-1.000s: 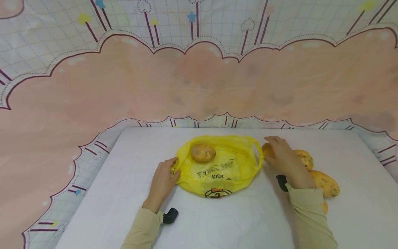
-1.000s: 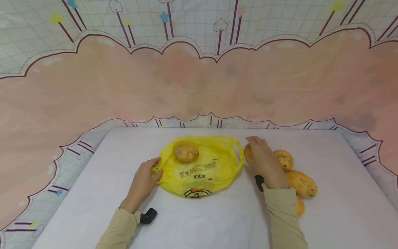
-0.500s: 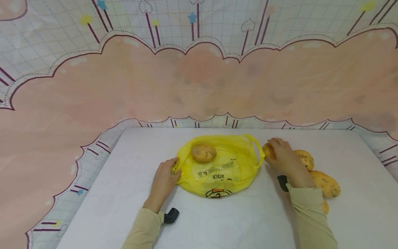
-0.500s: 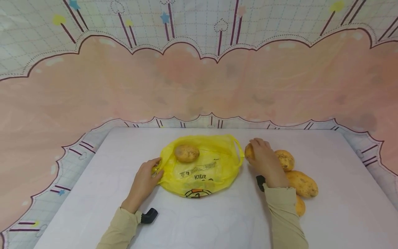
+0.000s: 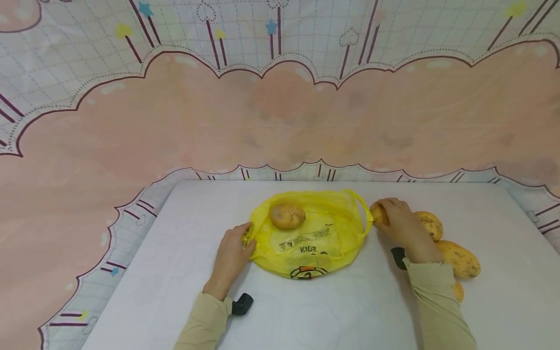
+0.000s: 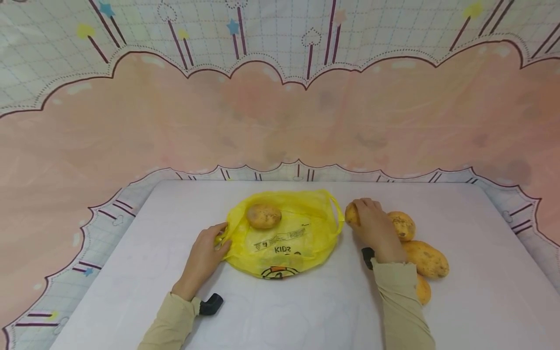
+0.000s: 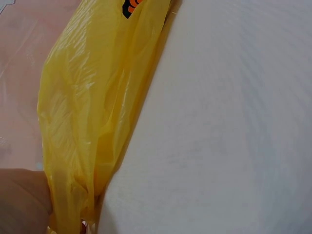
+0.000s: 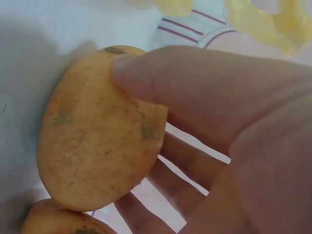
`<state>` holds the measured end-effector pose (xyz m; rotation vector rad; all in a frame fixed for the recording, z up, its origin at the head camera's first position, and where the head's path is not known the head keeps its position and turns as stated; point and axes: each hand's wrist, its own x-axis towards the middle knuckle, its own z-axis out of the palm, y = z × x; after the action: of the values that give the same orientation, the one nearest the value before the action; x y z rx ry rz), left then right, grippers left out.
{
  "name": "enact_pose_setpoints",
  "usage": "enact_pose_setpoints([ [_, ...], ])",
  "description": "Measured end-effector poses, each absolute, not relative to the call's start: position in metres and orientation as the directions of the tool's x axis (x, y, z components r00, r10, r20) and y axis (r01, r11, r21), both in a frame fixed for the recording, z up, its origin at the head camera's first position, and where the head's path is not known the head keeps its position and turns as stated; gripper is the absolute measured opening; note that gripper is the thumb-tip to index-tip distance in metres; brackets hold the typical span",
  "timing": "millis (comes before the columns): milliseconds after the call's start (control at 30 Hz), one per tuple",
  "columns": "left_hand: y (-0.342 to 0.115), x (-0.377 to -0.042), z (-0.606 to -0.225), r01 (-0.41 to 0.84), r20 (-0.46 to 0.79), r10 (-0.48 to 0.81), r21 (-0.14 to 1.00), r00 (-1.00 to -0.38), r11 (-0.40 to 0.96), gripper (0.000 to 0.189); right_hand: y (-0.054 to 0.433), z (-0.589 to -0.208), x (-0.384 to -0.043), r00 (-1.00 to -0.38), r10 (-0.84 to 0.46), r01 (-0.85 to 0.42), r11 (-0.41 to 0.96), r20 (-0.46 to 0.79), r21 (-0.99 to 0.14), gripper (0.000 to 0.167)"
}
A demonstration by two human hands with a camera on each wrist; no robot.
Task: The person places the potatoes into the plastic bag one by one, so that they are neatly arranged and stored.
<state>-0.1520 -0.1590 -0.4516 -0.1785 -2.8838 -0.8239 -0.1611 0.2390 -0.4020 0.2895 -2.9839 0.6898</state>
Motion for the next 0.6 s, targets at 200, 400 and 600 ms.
enact_pose_setpoints([
  [200,-0.1582,-0.1515,-0.4517,0.152,0.17,0.073,0.517,-0.983,0.842,0.048,0.2406,-0.4051,-0.1617,-0.984,-0.144,-0.178,0.879,0.109,-0.442,0.044],
  [400,-0.1589,-0.1517,-0.4533,0.157,0.179,0.075,0.505,-0.981,0.848,0.048,0.24,-0.4047,-0.1623,-0.987,-0.12,-0.158,0.877,0.111,-0.454,0.043],
  [600,-0.1593,-0.152,-0.4534,0.16,0.179,0.079,0.508,-0.981,0.846,0.049,0.2392,-0.4037,-0.163,-0.989,-0.099,-0.137,0.879,0.106,-0.456,0.043],
])
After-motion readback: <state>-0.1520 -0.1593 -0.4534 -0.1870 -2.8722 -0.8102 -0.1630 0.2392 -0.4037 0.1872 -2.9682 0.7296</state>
